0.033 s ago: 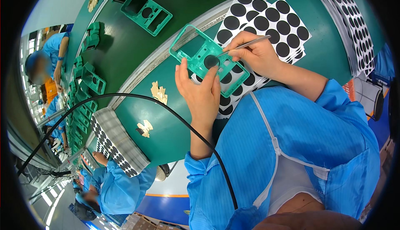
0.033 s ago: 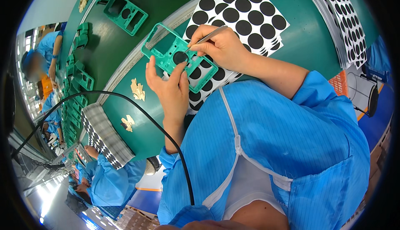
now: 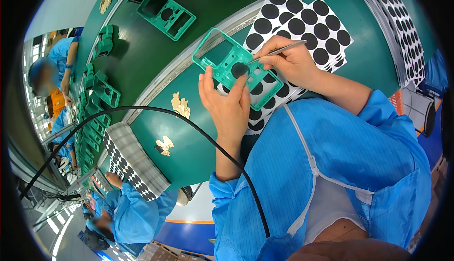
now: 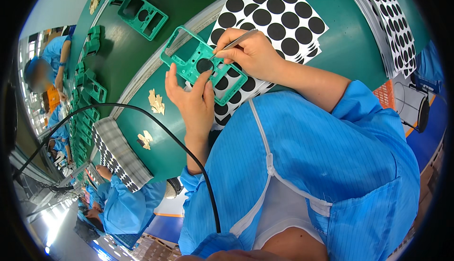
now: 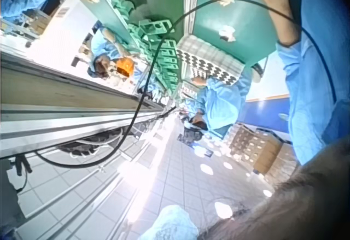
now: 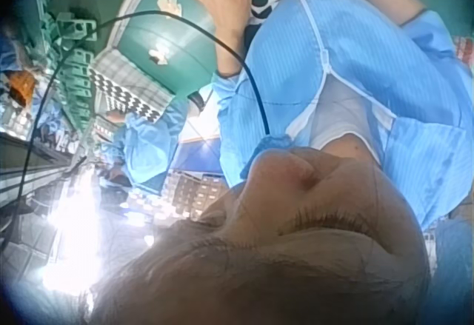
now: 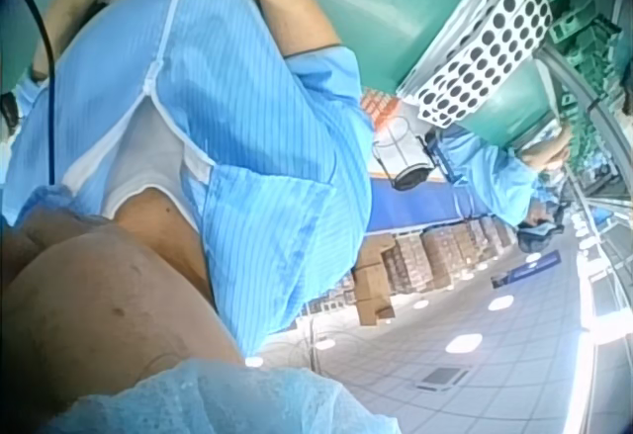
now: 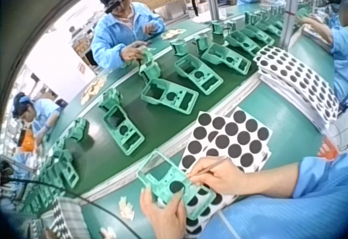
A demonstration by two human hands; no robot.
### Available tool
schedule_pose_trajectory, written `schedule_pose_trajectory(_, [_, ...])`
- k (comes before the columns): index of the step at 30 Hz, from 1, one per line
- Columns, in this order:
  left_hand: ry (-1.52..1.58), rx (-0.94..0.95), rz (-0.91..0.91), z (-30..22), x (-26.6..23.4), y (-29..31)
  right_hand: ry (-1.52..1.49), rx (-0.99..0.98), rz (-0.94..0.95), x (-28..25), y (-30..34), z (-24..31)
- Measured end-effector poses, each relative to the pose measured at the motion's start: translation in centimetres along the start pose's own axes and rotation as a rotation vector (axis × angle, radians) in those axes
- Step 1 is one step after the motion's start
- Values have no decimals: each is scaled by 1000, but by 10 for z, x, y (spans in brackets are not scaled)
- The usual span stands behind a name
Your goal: The person peels circular stickers from a sticker sheet with tweezers and applies them to precise locations on green plastic electronic housings on an assembly line.
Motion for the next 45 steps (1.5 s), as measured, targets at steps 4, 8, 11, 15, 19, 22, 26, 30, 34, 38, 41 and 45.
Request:
schedule_pose_trajectory(4, [-14,18,16,-2,-1,0,21,7,8,0,1,3])
schedule_pose_trajectory(8, [-9,46,13,-3,-1,-3,1,-2,-3,-1,1,1])
schedule_pose_trajectory(11, [-18,69,7,-4,-2,-4,9,0,-3,-1,1,3])
schedule_pose_trajectory(15, [-27,143,-10,-5,-3,-5,25,-17,-9,-1,2,3])
schedule_pose_trajectory(19, [-41,204,-9,-6,-4,-8,61,-26,-11,-1,2,3])
schedule_pose_trajectory(22, [-49,249,-12,-8,-5,-9,41,-35,-17,-2,3,3])
schedule_pose_trajectory(26, [-53,291,-4,-11,-5,-11,29,-13,-19,-2,3,1])
schedule_pose_trajectory(30, [-61,326,2,-15,-6,-13,46,-19,-17,-2,3,3])
schedule_pose_trajectory(34, [1,295,80,-11,0,-12,109,-54,-20,-2,3,6])
schedule_pose_trajectory(38, [8,319,111,-12,3,-11,71,-102,-92,-6,2,8])
schedule_pose_trajectory(41, [10,330,102,-13,2,-12,101,-126,-88,-6,3,10])
schedule_pose_trajectory(45, [23,329,101,-11,4,-11,131,-195,-87,-5,4,17])
Point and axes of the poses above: each hand's wrist, its own y-axis away from the middle knuckle, its own x-axis out of the palm, z = x × y, the point moved 10 cm from there along -y, towards the middle knuckle, and after that the axes turned 12 degrees about -z, right-handed, at the moved point
